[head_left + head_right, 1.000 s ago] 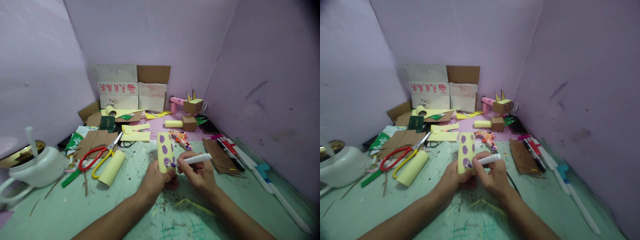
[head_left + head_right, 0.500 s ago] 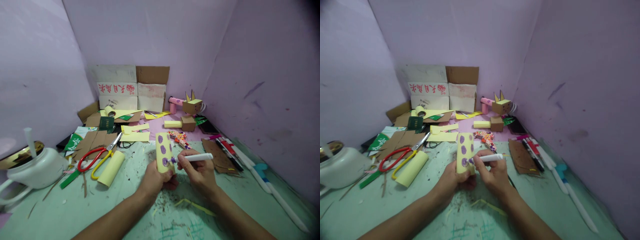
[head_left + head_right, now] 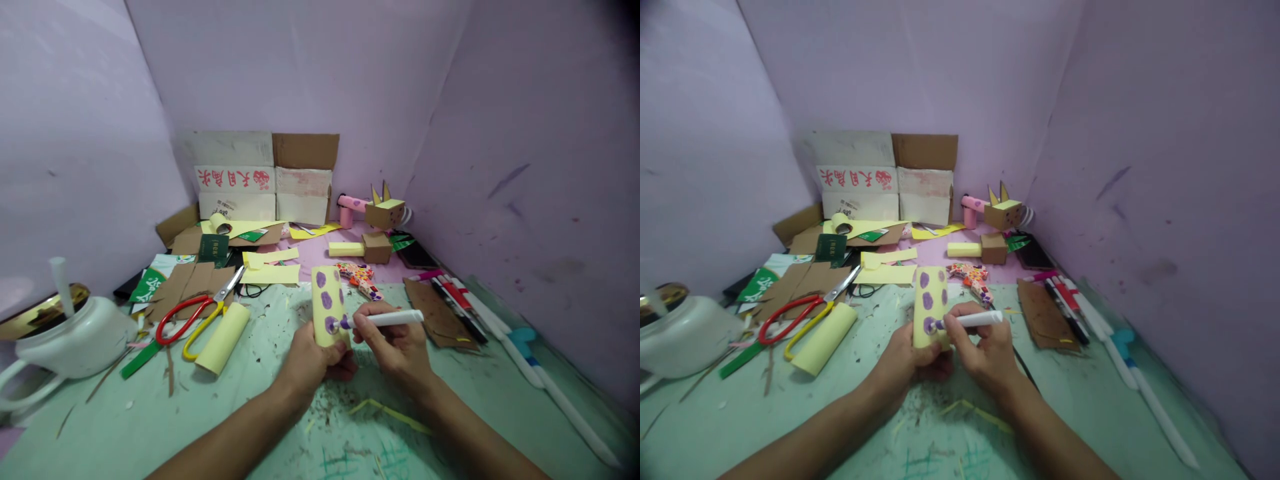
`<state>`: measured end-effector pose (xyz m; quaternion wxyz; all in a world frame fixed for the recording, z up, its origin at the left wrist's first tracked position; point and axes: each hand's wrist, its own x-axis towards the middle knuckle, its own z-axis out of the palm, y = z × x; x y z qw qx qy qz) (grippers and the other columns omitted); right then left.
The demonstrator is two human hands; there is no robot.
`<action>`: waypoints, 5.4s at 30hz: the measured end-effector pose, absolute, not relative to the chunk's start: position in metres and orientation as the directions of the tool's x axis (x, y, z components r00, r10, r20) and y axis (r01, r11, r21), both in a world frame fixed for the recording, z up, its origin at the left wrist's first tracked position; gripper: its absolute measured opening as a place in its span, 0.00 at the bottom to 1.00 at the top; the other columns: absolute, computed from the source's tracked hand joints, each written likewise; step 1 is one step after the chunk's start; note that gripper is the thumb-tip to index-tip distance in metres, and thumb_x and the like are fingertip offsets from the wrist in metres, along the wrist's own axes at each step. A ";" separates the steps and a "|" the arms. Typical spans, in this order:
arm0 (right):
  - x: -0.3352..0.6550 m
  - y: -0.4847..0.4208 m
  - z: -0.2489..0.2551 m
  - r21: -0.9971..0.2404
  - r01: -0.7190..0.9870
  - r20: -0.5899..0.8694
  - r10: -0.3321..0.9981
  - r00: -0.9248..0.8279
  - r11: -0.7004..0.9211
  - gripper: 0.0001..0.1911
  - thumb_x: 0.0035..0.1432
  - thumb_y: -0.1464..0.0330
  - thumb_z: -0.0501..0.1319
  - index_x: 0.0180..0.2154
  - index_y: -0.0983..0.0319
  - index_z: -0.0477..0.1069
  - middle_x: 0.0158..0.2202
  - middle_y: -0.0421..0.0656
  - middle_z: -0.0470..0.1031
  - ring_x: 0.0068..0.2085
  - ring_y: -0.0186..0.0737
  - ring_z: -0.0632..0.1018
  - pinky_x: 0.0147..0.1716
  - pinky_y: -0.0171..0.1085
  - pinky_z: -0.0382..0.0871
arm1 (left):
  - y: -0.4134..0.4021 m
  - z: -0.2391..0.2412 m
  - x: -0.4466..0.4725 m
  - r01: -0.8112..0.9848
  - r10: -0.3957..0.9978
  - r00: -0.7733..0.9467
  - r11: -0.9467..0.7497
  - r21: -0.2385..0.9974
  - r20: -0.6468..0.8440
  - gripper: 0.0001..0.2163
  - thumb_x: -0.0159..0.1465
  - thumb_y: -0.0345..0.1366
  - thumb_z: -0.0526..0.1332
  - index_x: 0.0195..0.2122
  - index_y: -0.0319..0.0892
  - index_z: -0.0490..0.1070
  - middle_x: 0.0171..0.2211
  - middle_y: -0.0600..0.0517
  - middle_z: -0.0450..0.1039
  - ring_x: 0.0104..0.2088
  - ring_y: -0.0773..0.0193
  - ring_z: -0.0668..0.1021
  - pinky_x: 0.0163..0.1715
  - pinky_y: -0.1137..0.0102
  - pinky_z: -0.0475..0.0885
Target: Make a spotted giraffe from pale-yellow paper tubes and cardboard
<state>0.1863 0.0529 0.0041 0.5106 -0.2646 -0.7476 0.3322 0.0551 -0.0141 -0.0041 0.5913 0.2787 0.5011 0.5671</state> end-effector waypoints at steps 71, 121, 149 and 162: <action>0.188 0.056 0.000 -0.804 0.054 0.555 0.779 -0.293 0.593 0.08 0.60 0.65 0.60 0.31 0.61 0.71 0.20 0.39 0.72 0.21 0.35 0.74 0.19 0.33 0.67 | -0.016 -0.003 0.056 -0.396 0.951 -0.149 0.194 0.898 -0.271 0.19 0.47 0.38 0.71 0.37 0.38 0.69 0.25 0.51 0.75 0.23 0.62 0.77 0.23 0.70 0.72; 0.186 0.055 0.000 -0.800 0.082 0.547 0.778 -0.309 0.595 0.08 0.59 0.66 0.59 0.29 0.61 0.70 0.18 0.38 0.71 0.18 0.35 0.73 0.17 0.33 0.65 | -0.014 -0.004 0.054 -0.398 0.937 -0.173 0.216 0.892 -0.303 0.20 0.46 0.38 0.71 0.38 0.36 0.69 0.25 0.50 0.76 0.23 0.63 0.77 0.23 0.70 0.74; 0.186 0.053 0.003 -0.766 0.116 0.572 0.752 -0.327 0.632 0.08 0.58 0.66 0.60 0.28 0.62 0.70 0.17 0.38 0.70 0.17 0.35 0.72 0.16 0.33 0.64 | -0.012 0.001 0.056 -0.411 0.917 -0.191 0.249 0.877 -0.350 0.23 0.40 0.39 0.71 0.36 0.36 0.69 0.22 0.50 0.75 0.21 0.62 0.77 0.21 0.69 0.74; 0.188 0.056 0.001 -0.809 0.072 0.547 0.793 -0.267 0.583 0.09 0.59 0.65 0.60 0.28 0.62 0.70 0.18 0.38 0.72 0.18 0.35 0.74 0.17 0.32 0.67 | -0.012 0.004 0.056 -0.403 0.920 -0.177 0.256 0.879 -0.349 0.21 0.41 0.38 0.70 0.35 0.37 0.68 0.23 0.51 0.75 0.21 0.63 0.77 0.22 0.69 0.73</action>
